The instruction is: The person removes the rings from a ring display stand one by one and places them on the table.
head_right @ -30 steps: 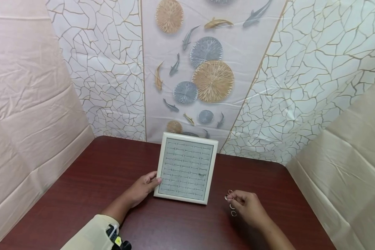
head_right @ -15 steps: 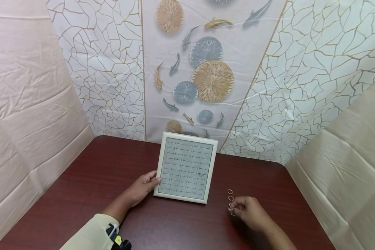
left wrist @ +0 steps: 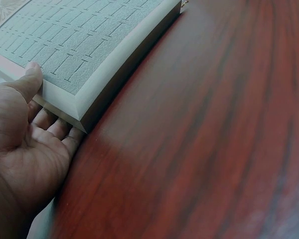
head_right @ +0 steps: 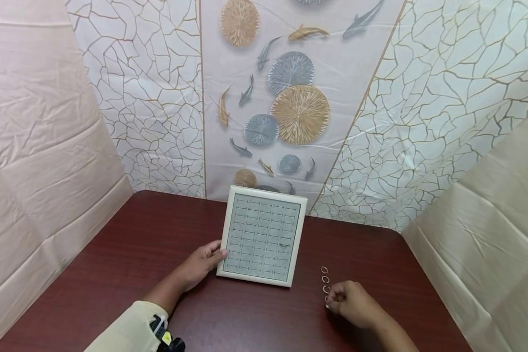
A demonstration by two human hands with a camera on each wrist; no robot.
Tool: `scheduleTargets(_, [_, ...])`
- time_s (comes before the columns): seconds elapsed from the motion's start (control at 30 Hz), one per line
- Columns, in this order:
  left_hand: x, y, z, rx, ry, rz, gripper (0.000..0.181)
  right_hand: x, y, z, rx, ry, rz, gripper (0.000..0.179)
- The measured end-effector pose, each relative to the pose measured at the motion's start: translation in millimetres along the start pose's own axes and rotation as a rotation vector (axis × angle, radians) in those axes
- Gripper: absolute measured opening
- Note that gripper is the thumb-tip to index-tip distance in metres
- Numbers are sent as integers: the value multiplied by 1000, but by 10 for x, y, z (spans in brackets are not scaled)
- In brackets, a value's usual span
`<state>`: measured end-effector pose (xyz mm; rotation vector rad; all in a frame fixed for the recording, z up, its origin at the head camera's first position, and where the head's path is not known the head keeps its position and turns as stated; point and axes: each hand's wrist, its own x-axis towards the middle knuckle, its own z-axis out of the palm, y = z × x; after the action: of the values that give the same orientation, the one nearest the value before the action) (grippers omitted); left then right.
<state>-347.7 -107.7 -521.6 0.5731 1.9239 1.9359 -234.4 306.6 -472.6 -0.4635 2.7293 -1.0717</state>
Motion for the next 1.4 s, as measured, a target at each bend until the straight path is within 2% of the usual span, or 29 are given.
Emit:
scheduleTargets(0.57, [-10,12,2,2,6,-3,59,6,55,10,-8,-63,36,10])
scheduleTargets(0.93, [-16,34,8,12,6,11,60,1,65,2,8,-82,26,7])
scheduleTargets(1.2, [-15,28,7,20,16,-11,59,7,26,6,28,-69,-3,9])
scheduleTargets(1.4, [-22,20,4,23,9,1,58,38,-36,-2,40,-27,-48,9])
